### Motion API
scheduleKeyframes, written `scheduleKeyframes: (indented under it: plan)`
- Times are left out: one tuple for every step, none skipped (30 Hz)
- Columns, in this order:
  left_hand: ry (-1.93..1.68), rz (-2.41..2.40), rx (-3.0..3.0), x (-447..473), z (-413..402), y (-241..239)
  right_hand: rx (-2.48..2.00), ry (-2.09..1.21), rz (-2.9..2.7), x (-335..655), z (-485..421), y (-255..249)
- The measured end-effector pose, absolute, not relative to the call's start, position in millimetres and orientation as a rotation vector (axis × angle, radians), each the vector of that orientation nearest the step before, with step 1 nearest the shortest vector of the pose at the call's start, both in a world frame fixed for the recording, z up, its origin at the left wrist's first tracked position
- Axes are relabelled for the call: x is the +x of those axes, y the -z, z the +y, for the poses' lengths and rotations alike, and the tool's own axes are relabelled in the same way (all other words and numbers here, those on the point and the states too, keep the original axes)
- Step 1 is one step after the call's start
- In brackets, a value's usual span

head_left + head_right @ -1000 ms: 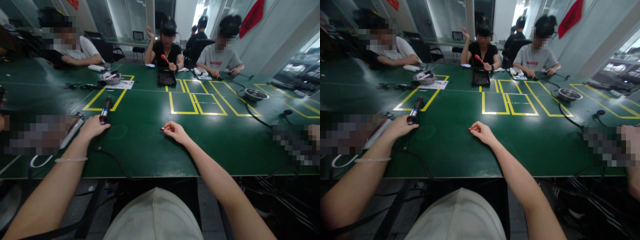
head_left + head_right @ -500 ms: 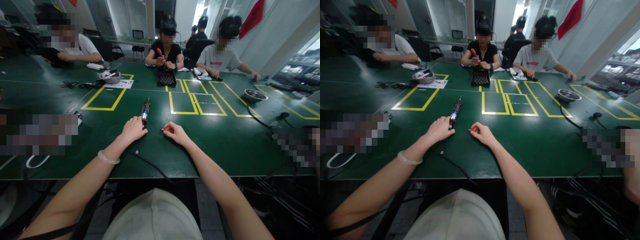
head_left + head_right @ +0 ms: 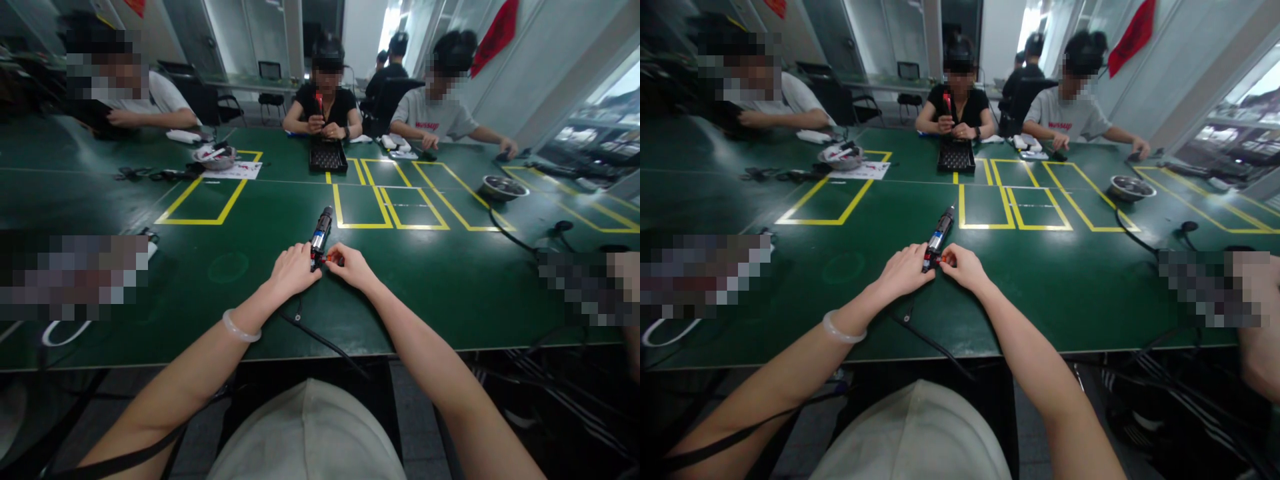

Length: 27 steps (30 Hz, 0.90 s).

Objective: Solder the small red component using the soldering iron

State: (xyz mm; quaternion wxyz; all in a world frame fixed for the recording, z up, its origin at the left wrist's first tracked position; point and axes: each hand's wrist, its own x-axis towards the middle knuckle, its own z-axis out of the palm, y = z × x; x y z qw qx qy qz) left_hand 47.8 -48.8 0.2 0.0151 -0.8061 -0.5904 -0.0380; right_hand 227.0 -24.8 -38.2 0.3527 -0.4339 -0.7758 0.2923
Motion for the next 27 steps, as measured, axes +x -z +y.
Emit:
scheduleKeyframes:
  plan:
    - [0.117, -1.842, -2.507, 47.6, -48.8, -0.2, -1.134, -0.746, -2.019, 226.3, -24.4, 39.2]
    - [0.117, -1.846, -2.508, 47.4, -48.8, -0.2, -1.149, -0.729, -2.033, 225.4, -24.0, 40.1]
    - [0.121, -1.848, -2.511, 47.1, -48.8, -0.4, -1.162, -0.708, -2.048, 224.4, -23.6, 41.0]
    - [0.130, -1.847, -2.514, 46.9, -48.8, -0.6, -1.170, -0.685, -2.062, 223.3, -23.2, 41.8]
    - [0.143, -1.844, -2.519, 46.6, -48.8, -0.8, -1.174, -0.667, -2.074, 222.3, -22.8, 42.6]
    - [0.158, -1.843, -2.525, 46.5, -48.7, -1.1, -1.175, -0.653, -2.081, 221.3, -22.5, 43.2]
    - [0.174, -1.844, -2.530, 46.6, -48.3, -1.4, -1.177, -0.643, -2.086, 220.5, -22.2, 43.6]
    - [0.188, -1.849, -2.532, 46.8, -47.7, -1.9, -1.180, -0.636, -2.090, 219.9, -21.9, 43.9]
    - [0.197, -1.861, -2.529, 47.3, -46.8, -2.3, -1.186, -0.626, -2.091, 219.5, -21.7, 44.1]
    - [0.202, -1.877, -2.524, 47.9, -45.7, -2.8, -1.192, -0.620, -2.089, 219.3, -21.5, 44.3]
    - [0.203, -1.895, -2.514, 48.7, -44.4, -3.3, -1.194, -0.619, -2.087, 219.4, -21.5, 44.3]
    - [0.203, -1.911, -2.504, 49.5, -43.1, -3.8, -1.190, -0.625, -2.085, 219.7, -21.5, 44.4]
    - [0.203, -1.923, -2.492, 50.3, -41.9, -4.1, -1.180, -0.639, -2.083, 220.1, -21.7, 44.5]
    - [0.205, -1.928, -2.482, 50.9, -40.9, -4.3, -1.162, -0.662, -2.080, 220.5, -21.9, 44.7]
    - [0.208, -1.929, -2.473, 51.4, -40.2, -4.3, -1.135, -0.684, -2.078, 220.9, -22.3, 44.9]
    - [0.213, -1.925, -2.464, 51.7, -39.9, -4.1, -1.113, -0.706, -2.065, 221.2, -22.7, 45.0]
    - [0.217, -1.921, -2.456, 51.9, -39.8, -3.9, -1.092, -0.733, -2.048, 221.4, -23.0, 45.1]
    - [0.221, -1.915, -2.450, 51.9, -40.1, -3.5, -1.077, -0.752, -2.027, 221.5, -23.3, 45.2]
    - [0.224, -1.912, -2.445, 51.9, -40.5, -3.1, -1.070, -0.761, -2.012, 221.5, -23.6, 45.2]
    - [0.227, -1.913, -2.440, 51.8, -41.2, -2.7, -1.069, -0.764, -2.001, 221.4, -23.7, 45.1]
    - [0.228, -1.917, -2.435, 51.6, -41.9, -2.3, -1.078, -0.750, -2.001, 221.4, -23.8, 45.1]
    - [0.227, -1.922, -2.433, 51.4, -42.7, -2.0, -1.084, -0.751, -2.001, 221.3, -23.7, 45.0]
    - [0.227, -1.924, -2.432, 51.2, -43.4, -1.8, -1.085, -0.752, -1.999, 221.4, -23.7, 45.1]
    - [0.229, -1.923, -2.433, 51.0, -44.1, -1.6, -1.084, -0.751, -2.000, 221.5, -23.6, 45.1]
    - [0.235, -1.918, -2.436, 50.7, -44.7, -1.4, -1.084, -0.753, -1.995, 221.7, -23.5, 45.3]
    - [0.243, -1.909, -2.443, 50.5, -45.2, -1.2, -1.085, -0.750, -1.996, 221.9, -23.5, 45.4]
    - [0.250, -1.898, -2.452, 50.4, -45.4, -1.1, -1.089, -0.732, -1.989, 222.1, -23.5, 45.6]
